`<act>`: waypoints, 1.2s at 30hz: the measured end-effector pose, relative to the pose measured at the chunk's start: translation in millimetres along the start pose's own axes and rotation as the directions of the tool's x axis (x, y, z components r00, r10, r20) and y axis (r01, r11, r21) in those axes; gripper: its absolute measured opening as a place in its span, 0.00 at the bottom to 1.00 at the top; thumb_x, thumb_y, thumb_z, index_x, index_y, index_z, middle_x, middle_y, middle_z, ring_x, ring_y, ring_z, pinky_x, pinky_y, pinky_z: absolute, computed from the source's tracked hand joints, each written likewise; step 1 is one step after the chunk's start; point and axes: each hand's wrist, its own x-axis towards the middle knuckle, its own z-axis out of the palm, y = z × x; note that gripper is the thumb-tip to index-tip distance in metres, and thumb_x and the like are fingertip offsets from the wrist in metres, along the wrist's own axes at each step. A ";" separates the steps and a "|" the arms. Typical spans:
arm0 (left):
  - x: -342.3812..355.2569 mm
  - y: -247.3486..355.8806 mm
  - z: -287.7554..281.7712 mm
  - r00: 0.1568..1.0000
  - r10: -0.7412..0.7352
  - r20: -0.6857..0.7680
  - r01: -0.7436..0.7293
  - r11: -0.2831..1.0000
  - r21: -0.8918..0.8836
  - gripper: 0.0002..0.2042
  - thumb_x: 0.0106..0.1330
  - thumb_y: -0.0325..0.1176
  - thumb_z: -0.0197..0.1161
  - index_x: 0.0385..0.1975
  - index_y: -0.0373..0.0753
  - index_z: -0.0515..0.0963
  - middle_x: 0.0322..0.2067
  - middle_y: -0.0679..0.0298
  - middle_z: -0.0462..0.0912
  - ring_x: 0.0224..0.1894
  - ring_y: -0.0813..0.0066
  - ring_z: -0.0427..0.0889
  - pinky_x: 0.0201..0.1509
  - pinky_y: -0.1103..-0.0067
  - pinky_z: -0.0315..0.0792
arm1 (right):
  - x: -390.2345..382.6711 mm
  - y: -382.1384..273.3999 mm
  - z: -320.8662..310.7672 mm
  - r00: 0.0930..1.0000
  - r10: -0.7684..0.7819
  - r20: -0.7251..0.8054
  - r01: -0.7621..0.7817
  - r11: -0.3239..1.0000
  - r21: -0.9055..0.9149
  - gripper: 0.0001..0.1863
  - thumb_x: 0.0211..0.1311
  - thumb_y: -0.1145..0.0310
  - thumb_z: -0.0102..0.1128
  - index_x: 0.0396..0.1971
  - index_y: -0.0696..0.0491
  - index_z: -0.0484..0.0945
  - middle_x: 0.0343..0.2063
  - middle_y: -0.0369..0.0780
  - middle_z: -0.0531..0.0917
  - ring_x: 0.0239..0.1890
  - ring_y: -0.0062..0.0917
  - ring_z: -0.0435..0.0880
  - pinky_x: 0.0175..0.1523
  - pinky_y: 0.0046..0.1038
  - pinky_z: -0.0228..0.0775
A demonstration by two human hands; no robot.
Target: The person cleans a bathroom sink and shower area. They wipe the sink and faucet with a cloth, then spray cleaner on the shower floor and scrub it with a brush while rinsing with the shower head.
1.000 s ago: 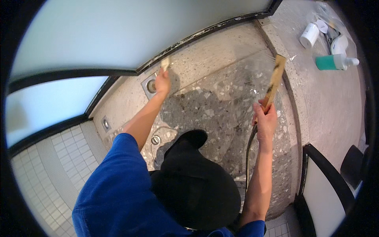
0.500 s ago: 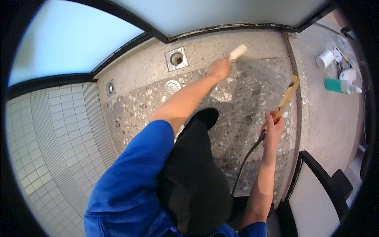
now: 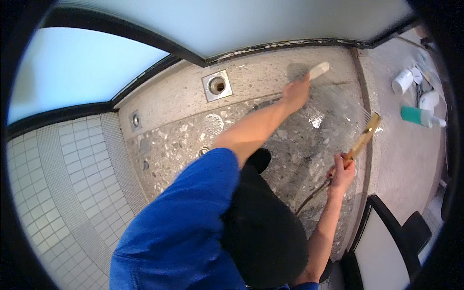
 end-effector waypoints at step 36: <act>-140.6 -249.6 -161.0 0.899 -0.380 -0.217 0.429 0.864 0.263 0.17 0.68 0.46 0.47 0.49 0.46 0.76 0.26 0.50 0.81 0.29 0.49 0.81 0.32 0.59 0.74 | -16.2 -4.7 86.2 0.857 -0.068 0.511 0.117 0.991 -0.063 0.13 0.58 0.70 0.61 0.40 0.56 0.70 0.17 0.32 0.70 0.11 0.14 0.66 0.14 0.19 0.58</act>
